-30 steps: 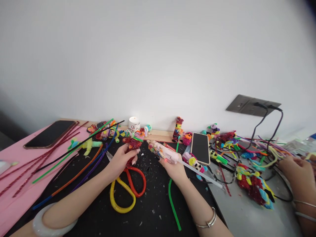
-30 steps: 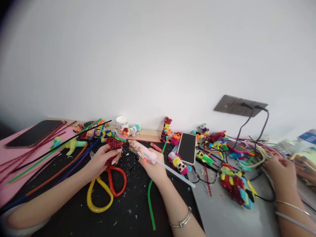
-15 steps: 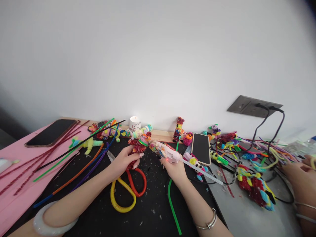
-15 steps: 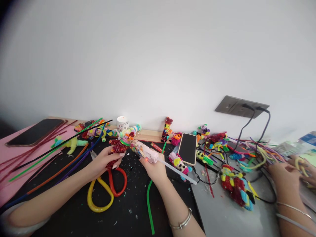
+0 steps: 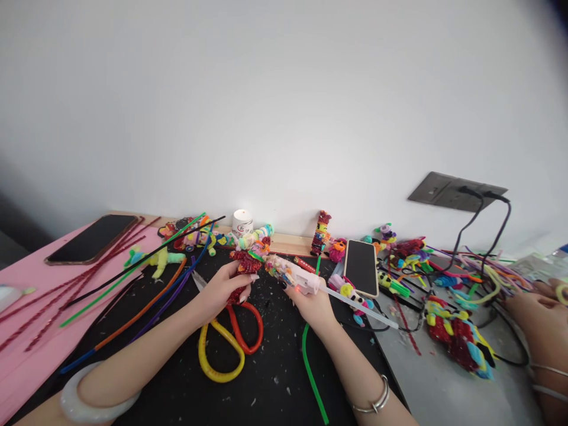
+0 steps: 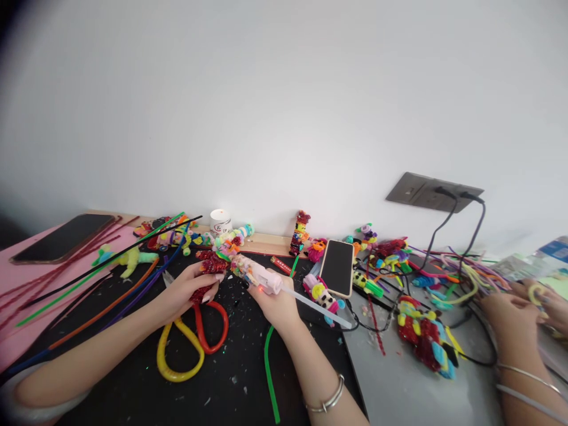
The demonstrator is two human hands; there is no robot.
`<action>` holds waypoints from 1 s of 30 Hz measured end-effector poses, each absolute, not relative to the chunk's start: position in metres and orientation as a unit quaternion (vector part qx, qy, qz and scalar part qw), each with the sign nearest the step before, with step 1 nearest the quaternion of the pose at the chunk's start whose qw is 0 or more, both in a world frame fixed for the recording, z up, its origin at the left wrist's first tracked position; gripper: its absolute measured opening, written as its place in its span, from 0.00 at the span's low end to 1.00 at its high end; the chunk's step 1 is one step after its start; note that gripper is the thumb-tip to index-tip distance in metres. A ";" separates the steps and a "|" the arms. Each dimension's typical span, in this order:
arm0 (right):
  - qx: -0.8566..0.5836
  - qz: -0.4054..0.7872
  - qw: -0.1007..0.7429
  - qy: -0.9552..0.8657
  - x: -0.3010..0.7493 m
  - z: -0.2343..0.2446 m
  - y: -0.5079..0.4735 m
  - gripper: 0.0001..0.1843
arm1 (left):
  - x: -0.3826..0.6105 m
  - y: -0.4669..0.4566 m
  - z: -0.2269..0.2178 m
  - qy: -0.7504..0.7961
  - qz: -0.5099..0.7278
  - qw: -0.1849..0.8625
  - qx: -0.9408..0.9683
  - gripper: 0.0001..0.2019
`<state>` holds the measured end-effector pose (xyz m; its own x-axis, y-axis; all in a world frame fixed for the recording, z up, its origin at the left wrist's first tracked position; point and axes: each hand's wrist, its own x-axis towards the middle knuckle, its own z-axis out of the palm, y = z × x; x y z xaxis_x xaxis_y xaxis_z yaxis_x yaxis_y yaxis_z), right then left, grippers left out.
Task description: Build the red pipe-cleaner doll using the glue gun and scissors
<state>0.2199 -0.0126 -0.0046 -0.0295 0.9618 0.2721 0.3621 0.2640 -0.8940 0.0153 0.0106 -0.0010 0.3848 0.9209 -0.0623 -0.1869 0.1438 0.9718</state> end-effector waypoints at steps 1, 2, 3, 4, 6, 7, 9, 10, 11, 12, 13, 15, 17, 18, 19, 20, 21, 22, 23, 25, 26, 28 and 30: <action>-0.516 0.317 0.470 -0.642 0.220 -0.004 -0.013 0.05 | 0.015 0.011 -0.001 0.364 0.418 0.662 0.505 0.08; -0.517 0.311 0.473 -0.643 0.220 -0.004 -0.013 0.05 | 0.015 0.011 -0.001 0.363 0.417 0.661 0.508 0.09; -0.517 0.303 0.476 -0.644 0.220 -0.003 -0.013 0.05 | 0.015 0.011 -0.002 0.362 0.416 0.660 0.511 0.09; -0.516 0.296 0.481 -0.644 0.220 -0.002 -0.013 0.06 | 0.015 0.012 -0.002 0.360 0.415 0.659 0.513 0.09; -0.510 0.286 0.492 -0.645 0.221 -0.001 -0.012 0.06 | 0.015 0.012 -0.003 0.359 0.413 0.660 0.516 0.09; -0.506 0.284 0.496 -0.645 0.221 -0.001 -0.012 0.07 | 0.015 0.012 -0.003 0.359 0.411 0.660 0.516 0.09; -0.503 0.280 0.500 -0.647 0.221 -0.002 -0.011 0.07 | 0.015 0.012 -0.004 0.360 0.409 0.662 0.515 0.09; -0.502 0.278 0.500 -0.648 0.221 -0.002 -0.011 0.07 | 0.015 0.012 -0.003 0.361 0.409 0.663 0.513 0.09; -0.504 0.277 0.495 -0.651 0.221 -0.002 -0.011 0.06 | 0.015 0.012 -0.003 0.362 0.409 0.664 0.511 0.09; -0.506 0.277 0.489 -0.654 0.221 -0.003 -0.012 0.06 | 0.015 0.012 -0.002 0.362 0.410 0.665 0.509 0.09; -0.508 0.279 0.483 -0.657 0.221 -0.003 -0.012 0.07 | 0.015 0.012 -0.001 0.362 0.412 0.665 0.507 0.09; -0.513 0.286 0.467 -0.661 0.221 -0.003 -0.012 0.07 | 0.016 0.011 0.001 0.362 0.416 0.663 0.507 0.10; -0.520 0.288 0.458 -0.661 0.221 -0.003 -0.012 0.06 | 0.016 0.010 0.002 0.363 0.417 0.661 0.507 0.10; -0.521 0.287 0.459 -0.660 0.221 -0.002 -0.011 0.07 | 0.016 0.010 0.003 0.363 0.416 0.662 0.506 0.10; -0.520 0.287 0.462 -0.659 0.221 -0.002 -0.011 0.08 | 0.016 0.010 0.003 0.364 0.416 0.665 0.503 0.10; -0.517 0.287 0.467 -0.657 0.222 -0.002 -0.011 0.09 | 0.016 0.010 0.003 0.363 0.414 0.667 0.501 0.09; -0.513 0.290 0.472 -0.656 0.222 -0.001 -0.011 0.10 | 0.016 0.010 0.003 0.363 0.413 0.670 0.499 0.09; -0.509 0.294 0.475 -0.655 0.222 -0.001 -0.011 0.11 | 0.016 0.010 0.003 0.362 0.412 0.671 0.498 0.09; -0.506 0.298 0.476 -0.655 0.222 -0.001 -0.011 0.11 | 0.016 0.010 0.003 0.362 0.413 0.671 0.498 0.10; -0.502 0.306 0.471 -0.658 0.221 -0.001 -0.011 0.12 | 0.016 0.010 0.004 0.364 0.414 0.668 0.499 0.10; -0.501 0.310 0.467 -0.659 0.221 -0.001 -0.011 0.13 | 0.016 0.010 0.004 0.366 0.415 0.667 0.500 0.10; -0.500 0.315 0.463 -0.661 0.221 -0.001 -0.011 0.14 | 0.016 0.010 0.004 0.367 0.416 0.666 0.499 0.10; -0.503 0.312 0.464 -0.659 0.221 -0.001 -0.011 0.15 | 0.016 0.010 0.004 0.365 0.414 0.667 0.500 0.10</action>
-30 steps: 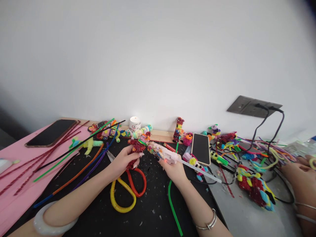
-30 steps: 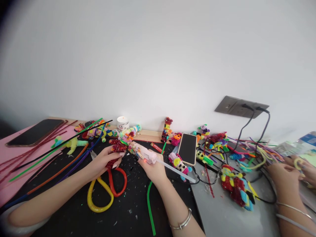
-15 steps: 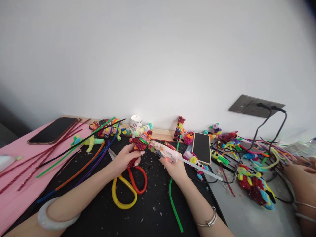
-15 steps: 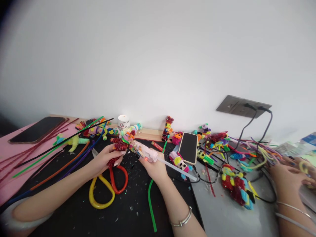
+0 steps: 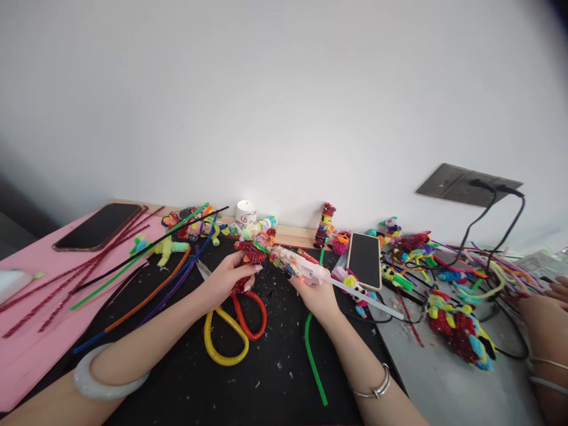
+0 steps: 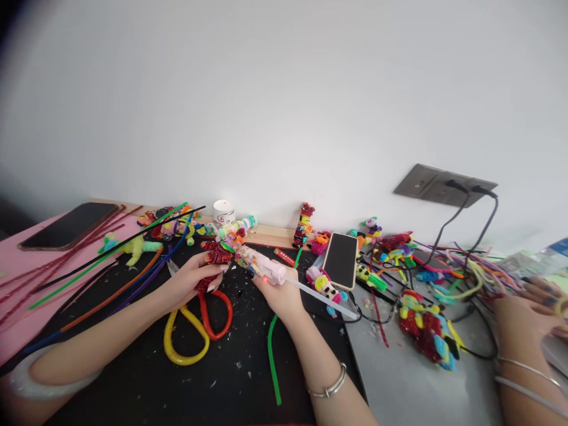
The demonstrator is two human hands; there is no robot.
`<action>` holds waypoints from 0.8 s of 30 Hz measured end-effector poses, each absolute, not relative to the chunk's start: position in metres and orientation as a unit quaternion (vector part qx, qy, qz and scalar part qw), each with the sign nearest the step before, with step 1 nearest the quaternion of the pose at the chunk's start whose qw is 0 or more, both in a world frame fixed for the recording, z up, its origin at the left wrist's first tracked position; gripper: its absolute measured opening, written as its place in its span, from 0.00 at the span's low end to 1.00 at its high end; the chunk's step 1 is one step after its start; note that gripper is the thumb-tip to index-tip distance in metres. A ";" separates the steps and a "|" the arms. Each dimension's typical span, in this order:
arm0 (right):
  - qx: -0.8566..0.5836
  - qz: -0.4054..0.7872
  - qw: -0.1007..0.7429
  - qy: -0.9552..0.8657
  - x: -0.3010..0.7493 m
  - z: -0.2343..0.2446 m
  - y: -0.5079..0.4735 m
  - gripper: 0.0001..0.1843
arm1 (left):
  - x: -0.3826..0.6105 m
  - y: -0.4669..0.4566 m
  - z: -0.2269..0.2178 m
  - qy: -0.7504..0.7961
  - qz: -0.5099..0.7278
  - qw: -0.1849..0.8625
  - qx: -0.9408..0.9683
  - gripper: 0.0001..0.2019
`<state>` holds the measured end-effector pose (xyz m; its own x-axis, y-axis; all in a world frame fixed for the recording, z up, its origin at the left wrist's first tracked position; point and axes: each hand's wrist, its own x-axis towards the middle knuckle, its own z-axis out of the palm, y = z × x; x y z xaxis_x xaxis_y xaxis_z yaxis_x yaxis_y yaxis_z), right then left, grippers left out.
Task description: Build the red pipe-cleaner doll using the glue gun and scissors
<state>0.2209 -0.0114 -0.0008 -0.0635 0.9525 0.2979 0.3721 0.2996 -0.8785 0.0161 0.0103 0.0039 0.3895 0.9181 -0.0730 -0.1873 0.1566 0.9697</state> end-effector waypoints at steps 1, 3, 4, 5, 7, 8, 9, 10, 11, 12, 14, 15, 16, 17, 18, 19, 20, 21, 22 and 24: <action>-0.505 0.307 0.468 -0.657 0.221 -0.001 -0.011 0.14 | 0.016 0.010 0.004 0.365 0.414 0.667 0.500 0.10; -0.509 0.295 0.476 -0.653 0.222 0.000 -0.011 0.13 | 0.016 0.010 0.004 0.364 0.413 0.668 0.501 0.09; -0.510 0.292 0.478 -0.653 0.222 0.000 -0.011 0.13 | 0.016 0.010 0.004 0.364 0.412 0.668 0.501 0.09; -0.509 0.292 0.478 -0.654 0.222 0.001 -0.011 0.12 | 0.016 0.010 0.004 0.364 0.412 0.668 0.501 0.09; -0.502 0.298 0.472 -0.661 0.222 0.001 -0.012 0.12 | 0.016 0.010 0.004 0.367 0.413 0.667 0.501 0.09; -0.498 0.302 0.468 -0.664 0.222 0.002 -0.012 0.13 | 0.016 0.010 0.005 0.368 0.414 0.666 0.500 0.10; -0.497 0.305 0.466 -0.666 0.222 0.002 -0.012 0.14 | 0.016 0.010 0.005 0.370 0.416 0.665 0.498 0.10; -0.497 0.307 0.466 -0.665 0.221 0.002 -0.012 0.14 | 0.017 0.010 0.005 0.370 0.417 0.665 0.497 0.10; -0.498 0.305 0.468 -0.663 0.221 0.002 -0.012 0.14 | 0.017 0.010 0.005 0.368 0.417 0.666 0.496 0.10; -0.501 0.303 0.471 -0.659 0.221 0.002 -0.012 0.14 | 0.017 0.010 0.005 0.366 0.416 0.668 0.497 0.09; -0.507 0.299 0.478 -0.652 0.221 0.002 -0.012 0.14 | 0.016 0.010 0.004 0.363 0.413 0.670 0.498 0.09; -0.509 0.300 0.480 -0.649 0.221 0.001 -0.012 0.14 | 0.016 0.011 0.003 0.362 0.413 0.671 0.499 0.09; -0.508 0.303 0.479 -0.649 0.221 0.001 -0.012 0.14 | 0.016 0.011 0.003 0.363 0.413 0.671 0.498 0.09; -0.506 0.309 0.476 -0.650 0.221 0.001 -0.012 0.14 | 0.016 0.011 0.003 0.364 0.414 0.670 0.498 0.09; -0.502 0.314 0.473 -0.652 0.222 0.000 -0.012 0.15 | 0.016 0.010 0.003 0.365 0.416 0.669 0.497 0.09; -0.498 0.319 0.469 -0.656 0.222 0.000 -0.011 0.15 | 0.016 0.010 0.003 0.367 0.417 0.668 0.496 0.10; -0.496 0.322 0.464 -0.659 0.222 -0.001 -0.011 0.16 | 0.016 0.010 0.003 0.368 0.419 0.667 0.494 0.10; -0.497 0.322 0.462 -0.660 0.222 -0.001 -0.011 0.16 | 0.016 0.010 0.004 0.369 0.420 0.667 0.493 0.10; -0.499 0.319 0.462 -0.660 0.223 -0.002 -0.011 0.16 | 0.017 0.010 0.004 0.369 0.419 0.668 0.492 0.10; -0.505 0.310 0.466 -0.657 0.223 -0.001 -0.011 0.16 | 0.017 0.009 0.004 0.367 0.417 0.670 0.492 0.10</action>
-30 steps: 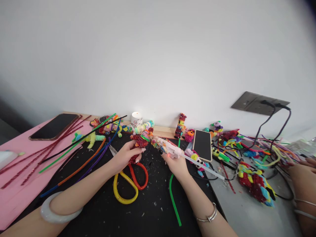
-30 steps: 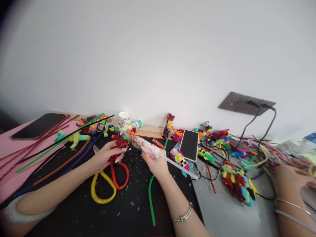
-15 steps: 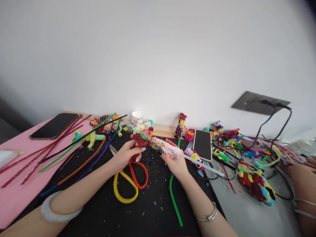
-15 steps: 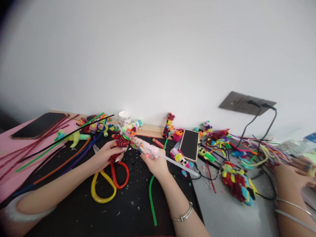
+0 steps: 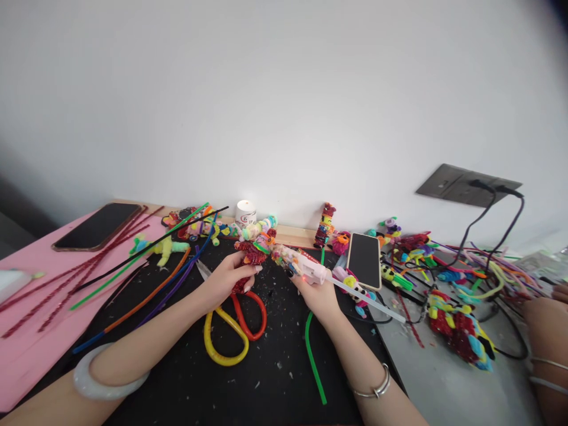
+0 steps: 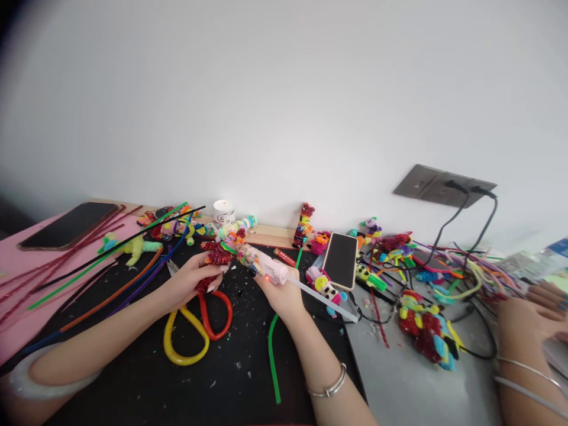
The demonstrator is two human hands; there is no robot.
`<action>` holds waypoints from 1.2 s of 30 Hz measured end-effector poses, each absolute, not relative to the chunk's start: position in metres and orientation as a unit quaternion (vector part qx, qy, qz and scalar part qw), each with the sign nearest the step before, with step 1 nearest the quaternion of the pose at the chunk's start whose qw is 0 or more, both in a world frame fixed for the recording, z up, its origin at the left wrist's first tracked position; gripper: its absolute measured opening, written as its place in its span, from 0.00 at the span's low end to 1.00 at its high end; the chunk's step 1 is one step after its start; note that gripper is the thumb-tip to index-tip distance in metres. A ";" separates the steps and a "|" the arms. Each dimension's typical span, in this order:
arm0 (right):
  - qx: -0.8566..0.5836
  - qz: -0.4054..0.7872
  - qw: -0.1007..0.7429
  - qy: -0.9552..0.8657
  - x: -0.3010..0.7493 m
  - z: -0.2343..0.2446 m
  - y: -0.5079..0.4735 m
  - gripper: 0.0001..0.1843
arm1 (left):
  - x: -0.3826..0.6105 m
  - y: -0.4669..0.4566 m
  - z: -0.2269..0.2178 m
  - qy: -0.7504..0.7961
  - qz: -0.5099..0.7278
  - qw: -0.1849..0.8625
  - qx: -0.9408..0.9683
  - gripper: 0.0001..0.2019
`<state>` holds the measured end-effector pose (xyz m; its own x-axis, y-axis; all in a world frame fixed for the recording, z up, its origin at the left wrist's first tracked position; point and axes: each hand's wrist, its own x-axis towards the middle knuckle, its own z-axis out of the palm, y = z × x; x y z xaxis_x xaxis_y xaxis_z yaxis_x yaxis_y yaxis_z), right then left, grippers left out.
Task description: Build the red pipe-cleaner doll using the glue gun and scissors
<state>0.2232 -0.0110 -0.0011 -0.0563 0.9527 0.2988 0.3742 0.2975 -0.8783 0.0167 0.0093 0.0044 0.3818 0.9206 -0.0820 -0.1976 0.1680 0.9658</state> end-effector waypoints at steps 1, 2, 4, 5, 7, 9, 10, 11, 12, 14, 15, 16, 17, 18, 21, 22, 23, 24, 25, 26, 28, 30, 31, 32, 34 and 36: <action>-0.507 0.308 0.468 -0.655 0.223 -0.001 -0.011 0.15 | 0.017 0.009 0.005 0.366 0.416 0.671 0.492 0.09; -0.507 0.307 0.471 -0.654 0.223 0.000 -0.011 0.15 | 0.017 0.009 0.005 0.365 0.415 0.672 0.493 0.09; -0.505 0.312 0.468 -0.655 0.223 0.001 -0.011 0.14 | 0.017 0.009 0.005 0.366 0.415 0.672 0.491 0.09; -0.505 0.314 0.463 -0.657 0.223 0.001 -0.012 0.14 | 0.017 0.009 0.006 0.368 0.417 0.672 0.490 0.09; -0.506 0.316 0.452 -0.663 0.223 0.001 -0.013 0.15 | 0.017 0.009 0.006 0.369 0.422 0.670 0.487 0.09; -0.510 0.312 0.445 -0.667 0.223 0.001 -0.013 0.15 | 0.018 0.009 0.007 0.368 0.432 0.668 0.482 0.10; -0.515 0.307 0.448 -0.664 0.224 0.002 -0.014 0.15 | 0.018 0.009 0.007 0.366 0.437 0.668 0.477 0.10; -0.520 0.302 0.451 -0.659 0.224 0.002 -0.014 0.14 | 0.018 0.009 0.008 0.365 0.443 0.669 0.472 0.10; -0.529 0.293 0.456 -0.653 0.225 0.003 -0.013 0.14 | 0.018 0.009 0.008 0.364 0.447 0.670 0.468 0.10; -0.556 0.260 0.457 -0.644 0.228 0.005 -0.012 0.13 | 0.019 0.010 0.007 0.363 0.456 0.669 0.461 0.11; -0.573 0.237 0.451 -0.643 0.229 0.005 -0.010 0.14 | 0.018 0.010 0.006 0.364 0.462 0.666 0.459 0.11; -0.589 0.211 0.440 -0.644 0.231 0.006 -0.009 0.15 | 0.018 0.010 0.005 0.366 0.468 0.661 0.458 0.11; -0.604 0.182 0.425 -0.649 0.232 0.006 -0.007 0.17 | 0.018 0.011 0.004 0.368 0.474 0.655 0.459 0.11; -0.615 0.152 0.407 -0.658 0.234 0.006 -0.006 0.19 | 0.017 0.011 0.002 0.370 0.481 0.647 0.461 0.10; -0.646 0.057 0.322 -0.690 0.236 0.003 -0.003 0.24 | 0.016 0.012 -0.001 0.377 0.496 0.628 0.466 0.08; -0.660 0.024 0.289 -0.693 0.235 0.002 -0.003 0.25 | 0.016 0.012 -0.001 0.379 0.500 0.625 0.465 0.08; -0.676 -0.004 0.256 -0.691 0.235 0.001 -0.004 0.26 | 0.016 0.012 -0.001 0.381 0.503 0.623 0.462 0.08; -0.690 -0.026 0.229 -0.686 0.234 0.000 -0.004 0.27 | 0.016 0.012 -0.001 0.383 0.505 0.622 0.460 0.08; -0.701 -0.040 0.207 -0.682 0.233 -0.001 -0.005 0.28 | 0.016 0.012 0.000 0.385 0.506 0.621 0.459 0.08; -0.706 -0.047 0.191 -0.680 0.232 -0.002 -0.006 0.29 | 0.016 0.011 0.001 0.386 0.506 0.620 0.459 0.08; -0.707 -0.045 0.177 -0.683 0.232 -0.003 -0.007 0.32 | 0.016 0.011 0.003 0.388 0.506 0.619 0.460 0.08; -0.702 -0.038 0.192 -0.685 0.232 -0.002 -0.007 0.33 | 0.017 0.010 0.003 0.389 0.505 0.618 0.460 0.08; -0.694 -0.036 0.213 -0.687 0.232 0.000 -0.008 0.32 | 0.017 0.010 0.003 0.389 0.505 0.619 0.460 0.08; -0.679 -0.034 0.239 -0.694 0.233 0.002 -0.008 0.29 | 0.017 0.010 0.003 0.388 0.504 0.619 0.460 0.08; -0.622 -0.028 0.288 -0.727 0.232 0.007 -0.009 0.21 | 0.017 0.010 0.003 0.385 0.504 0.621 0.462 0.07; -0.541 -0.006 0.300 -0.786 0.229 0.011 -0.012 0.12 | 0.017 0.011 0.002 0.383 0.503 0.621 0.463 0.08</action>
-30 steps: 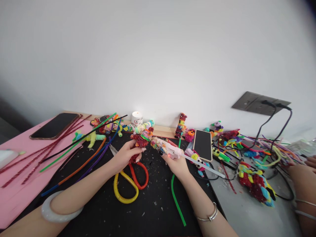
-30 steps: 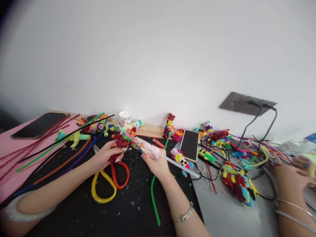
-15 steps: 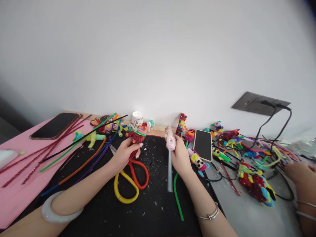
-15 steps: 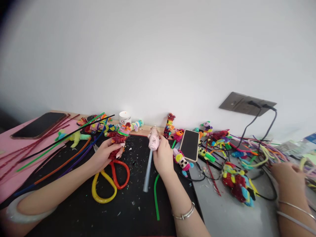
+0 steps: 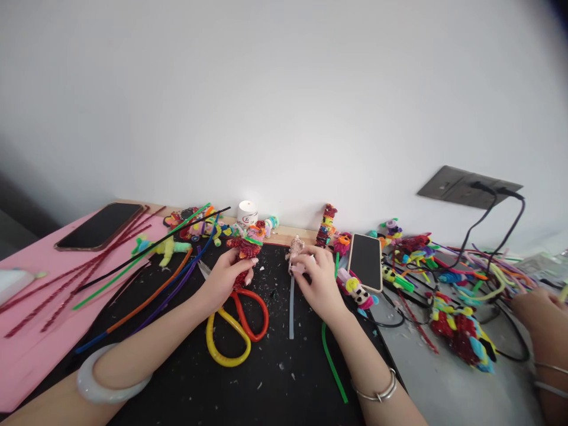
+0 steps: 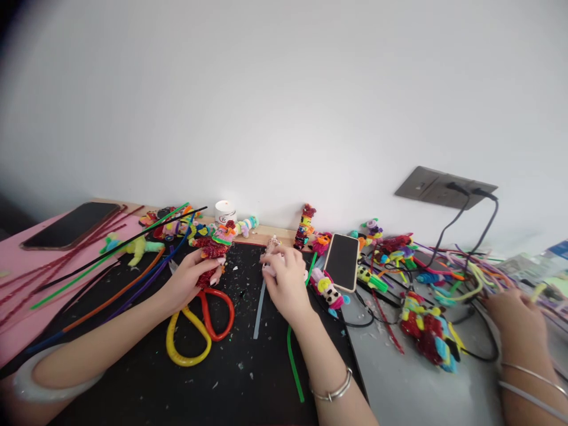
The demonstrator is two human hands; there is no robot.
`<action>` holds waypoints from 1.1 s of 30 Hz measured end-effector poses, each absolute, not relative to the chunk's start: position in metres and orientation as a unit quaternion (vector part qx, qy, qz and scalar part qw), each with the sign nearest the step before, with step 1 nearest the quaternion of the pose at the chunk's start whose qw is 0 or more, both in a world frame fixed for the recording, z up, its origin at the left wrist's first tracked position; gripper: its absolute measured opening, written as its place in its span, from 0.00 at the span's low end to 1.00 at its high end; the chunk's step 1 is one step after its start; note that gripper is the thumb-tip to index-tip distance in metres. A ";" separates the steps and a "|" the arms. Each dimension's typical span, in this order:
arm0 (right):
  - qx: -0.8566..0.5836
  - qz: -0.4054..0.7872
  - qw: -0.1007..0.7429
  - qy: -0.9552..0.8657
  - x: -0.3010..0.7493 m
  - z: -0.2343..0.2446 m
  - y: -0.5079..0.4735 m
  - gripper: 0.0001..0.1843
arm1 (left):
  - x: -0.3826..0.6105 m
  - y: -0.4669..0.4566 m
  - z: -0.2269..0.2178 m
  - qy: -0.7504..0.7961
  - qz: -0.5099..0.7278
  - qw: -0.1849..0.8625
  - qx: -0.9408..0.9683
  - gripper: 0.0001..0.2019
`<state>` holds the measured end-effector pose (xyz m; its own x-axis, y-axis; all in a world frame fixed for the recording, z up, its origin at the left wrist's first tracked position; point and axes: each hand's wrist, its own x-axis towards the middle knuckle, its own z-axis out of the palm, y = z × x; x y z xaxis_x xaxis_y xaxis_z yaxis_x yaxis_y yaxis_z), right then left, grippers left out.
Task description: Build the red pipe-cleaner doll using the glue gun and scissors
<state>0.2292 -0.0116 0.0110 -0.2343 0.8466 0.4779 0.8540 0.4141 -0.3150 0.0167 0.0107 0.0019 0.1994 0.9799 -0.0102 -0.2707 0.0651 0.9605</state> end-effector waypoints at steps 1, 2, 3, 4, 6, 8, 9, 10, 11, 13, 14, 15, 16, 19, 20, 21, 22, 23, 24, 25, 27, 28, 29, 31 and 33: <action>-0.504 0.008 0.291 -0.813 0.227 0.012 -0.013 0.08 | 0.017 0.011 0.001 0.383 0.504 0.620 0.464 0.08; -0.475 0.022 0.276 -0.836 0.224 0.013 -0.015 0.06 | 0.017 0.011 0.001 0.383 0.504 0.619 0.464 0.08; -0.454 0.033 0.260 -0.852 0.221 0.013 -0.017 0.05 | 0.016 0.011 0.000 0.383 0.504 0.618 0.465 0.07; -0.441 0.040 0.245 -0.862 0.219 0.012 -0.018 0.05 | 0.016 0.011 -0.001 0.382 0.503 0.618 0.468 0.07; -0.433 0.045 0.222 -0.873 0.214 0.010 -0.021 0.05 | 0.016 0.011 -0.001 0.381 0.498 0.617 0.476 0.07; -0.432 0.044 0.203 -0.878 0.211 0.007 -0.022 0.07 | 0.016 0.011 -0.001 0.386 0.489 0.615 0.485 0.07; -0.434 0.043 0.195 -0.879 0.211 0.006 -0.022 0.07 | 0.016 0.011 0.000 0.389 0.484 0.613 0.489 0.08; -0.436 0.043 0.190 -0.879 0.211 0.005 -0.021 0.07 | 0.016 0.011 0.000 0.391 0.481 0.612 0.491 0.08; -0.438 0.042 0.187 -0.878 0.211 0.004 -0.021 0.08 | 0.016 0.011 0.001 0.392 0.479 0.612 0.492 0.09; -0.443 0.041 0.188 -0.876 0.211 0.003 -0.020 0.08 | 0.016 0.010 0.002 0.391 0.476 0.615 0.493 0.09; -0.444 0.042 0.190 -0.874 0.212 0.002 -0.019 0.08 | 0.016 0.011 0.002 0.389 0.476 0.616 0.493 0.09; -0.445 0.045 0.192 -0.873 0.212 0.002 -0.019 0.08 | 0.016 0.011 0.001 0.388 0.476 0.616 0.493 0.09; -0.446 0.050 0.197 -0.872 0.212 0.001 -0.019 0.07 | 0.016 0.011 0.001 0.388 0.475 0.616 0.494 0.09; -0.450 0.077 0.226 -0.860 0.211 -0.001 -0.017 0.07 | 0.016 0.011 -0.001 0.388 0.474 0.616 0.495 0.09; -0.452 0.092 0.243 -0.853 0.211 -0.002 -0.017 0.08 | 0.016 0.011 -0.001 0.388 0.475 0.616 0.494 0.09; -0.453 0.111 0.264 -0.844 0.210 -0.002 -0.016 0.08 | 0.016 0.011 -0.001 0.388 0.475 0.617 0.493 0.09; -0.454 0.136 0.290 -0.831 0.210 -0.002 -0.016 0.08 | 0.016 0.011 -0.001 0.388 0.476 0.617 0.492 0.09; -0.455 0.166 0.318 -0.815 0.210 -0.002 -0.015 0.09 | 0.016 0.011 -0.001 0.389 0.475 0.617 0.492 0.09; -0.455 0.199 0.348 -0.795 0.210 -0.001 -0.014 0.09 | 0.017 0.011 -0.001 0.389 0.475 0.616 0.494 0.09; -0.456 0.233 0.377 -0.772 0.210 0.001 -0.014 0.09 | 0.017 0.011 0.000 0.389 0.473 0.614 0.498 0.09; -0.458 0.298 0.428 -0.720 0.210 0.004 -0.013 0.08 | 0.017 0.010 0.000 0.387 0.466 0.610 0.511 0.09; -0.458 0.327 0.452 -0.692 0.210 0.005 -0.013 0.06 | 0.017 0.009 -0.001 0.384 0.461 0.609 0.518 0.09; -0.456 0.353 0.477 -0.664 0.210 0.006 -0.012 0.05 | 0.017 0.008 -0.001 0.381 0.455 0.610 0.525 0.09; -0.448 0.401 0.525 -0.602 0.210 0.007 -0.012 0.03 | 0.017 0.006 -0.003 0.368 0.442 0.619 0.536 0.08; -0.436 0.451 0.566 -0.535 0.209 0.007 -0.013 0.01 | 0.018 0.004 -0.005 0.346 0.429 0.633 0.544 0.08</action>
